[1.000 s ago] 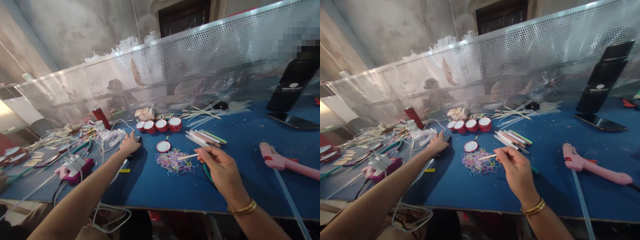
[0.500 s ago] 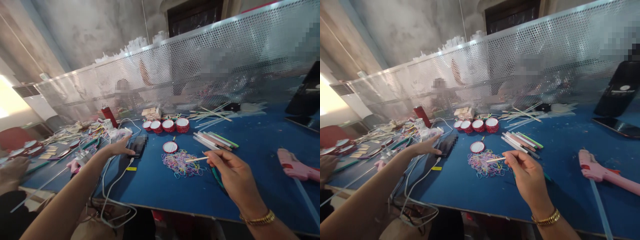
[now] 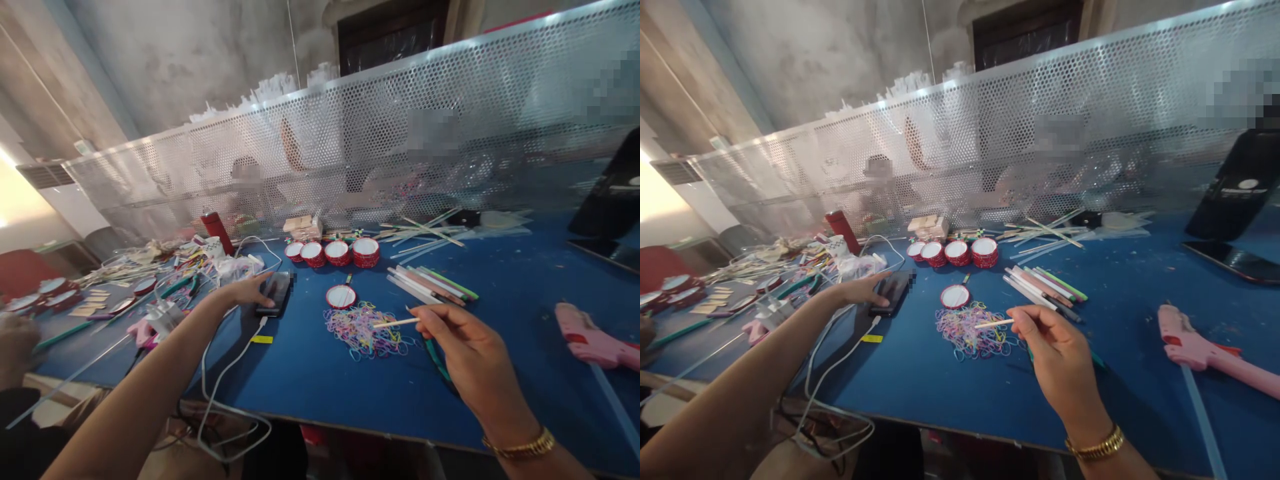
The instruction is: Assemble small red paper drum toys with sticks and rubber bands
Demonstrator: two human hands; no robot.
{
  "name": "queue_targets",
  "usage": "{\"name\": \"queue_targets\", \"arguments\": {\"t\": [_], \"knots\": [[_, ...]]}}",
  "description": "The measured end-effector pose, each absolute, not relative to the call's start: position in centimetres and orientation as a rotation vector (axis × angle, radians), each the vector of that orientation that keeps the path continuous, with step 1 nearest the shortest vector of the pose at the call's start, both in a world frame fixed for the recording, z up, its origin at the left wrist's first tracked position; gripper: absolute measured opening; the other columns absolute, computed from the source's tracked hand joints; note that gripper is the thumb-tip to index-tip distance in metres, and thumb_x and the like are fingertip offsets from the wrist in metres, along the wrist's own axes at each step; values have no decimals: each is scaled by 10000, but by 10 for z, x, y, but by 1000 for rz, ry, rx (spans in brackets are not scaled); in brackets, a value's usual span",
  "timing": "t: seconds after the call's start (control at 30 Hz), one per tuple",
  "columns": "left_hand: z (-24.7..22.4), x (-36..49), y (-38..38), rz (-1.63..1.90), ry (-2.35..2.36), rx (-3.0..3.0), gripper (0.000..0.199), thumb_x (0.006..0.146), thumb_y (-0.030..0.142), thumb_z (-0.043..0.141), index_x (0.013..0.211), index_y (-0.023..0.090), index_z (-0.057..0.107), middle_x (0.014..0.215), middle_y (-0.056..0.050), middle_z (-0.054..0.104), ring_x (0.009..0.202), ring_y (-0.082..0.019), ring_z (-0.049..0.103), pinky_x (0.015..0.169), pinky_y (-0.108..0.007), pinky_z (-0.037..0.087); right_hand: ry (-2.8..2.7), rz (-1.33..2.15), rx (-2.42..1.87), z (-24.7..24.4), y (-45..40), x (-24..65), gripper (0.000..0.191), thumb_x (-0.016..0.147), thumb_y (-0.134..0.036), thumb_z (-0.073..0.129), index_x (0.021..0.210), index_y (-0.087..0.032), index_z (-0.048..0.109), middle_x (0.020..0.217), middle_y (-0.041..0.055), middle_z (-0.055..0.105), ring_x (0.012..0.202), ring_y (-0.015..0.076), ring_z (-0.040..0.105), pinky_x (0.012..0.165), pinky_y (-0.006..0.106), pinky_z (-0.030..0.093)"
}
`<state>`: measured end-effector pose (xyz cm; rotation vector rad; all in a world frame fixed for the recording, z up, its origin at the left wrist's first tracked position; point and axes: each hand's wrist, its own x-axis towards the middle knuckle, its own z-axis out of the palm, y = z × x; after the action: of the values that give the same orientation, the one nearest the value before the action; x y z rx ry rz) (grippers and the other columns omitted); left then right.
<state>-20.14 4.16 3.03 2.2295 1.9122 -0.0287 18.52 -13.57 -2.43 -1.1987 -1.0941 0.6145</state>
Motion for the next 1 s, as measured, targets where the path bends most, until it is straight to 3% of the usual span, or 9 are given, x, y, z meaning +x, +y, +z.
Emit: {"name": "queue_targets", "arguments": {"t": [0.1,0.17,0.4,0.7,0.87,1.0], "knots": [[39,-187,49,254,2416,2222,928,675,528,724,1490,281,354,1500,-169,404,1339,-429,386,1023,-555,370,-1105,604,-1220,-25,-136,185,293,791,-492,676,846,-213,745,731,23,687,663,146,607,610,231,503],[45,-178,52,493,2529,2253,882,722,568,675,1491,290,343,1505,-163,380,1344,-431,358,1029,-564,353,-1110,599,-1239,-26,-135,186,303,794,-500,670,856,-213,746,739,25,693,674,150,615,620,235,506],[54,-169,49,633,2244,2491,872,760,571,654,1491,212,343,1436,-157,460,1322,-344,410,1095,-444,317,-1115,599,-1256,-27,-133,186,330,790,-521,665,869,-211,745,753,36,703,689,164,626,630,251,512],[52,-196,32,723,2185,2426,707,832,563,577,1418,188,450,1387,-153,528,1282,-322,475,1082,-451,349,-1112,608,-1221,-27,-133,185,342,785,-520,674,865,-195,743,745,47,696,680,172,626,631,272,522],[48,-207,26,522,2133,2441,865,764,637,610,1472,199,376,1440,-161,482,1324,-354,430,1089,-469,333,-1110,617,-1221,-26,-134,185,337,784,-516,681,867,-196,744,747,46,695,676,173,624,623,274,521],[39,-211,20,232,2050,2463,1104,640,714,663,1529,195,263,1541,-190,331,1404,-401,312,1111,-485,300,-1102,623,-1223,-26,-135,185,332,780,-515,685,861,-198,743,762,47,702,678,171,624,620,269,523]]}}
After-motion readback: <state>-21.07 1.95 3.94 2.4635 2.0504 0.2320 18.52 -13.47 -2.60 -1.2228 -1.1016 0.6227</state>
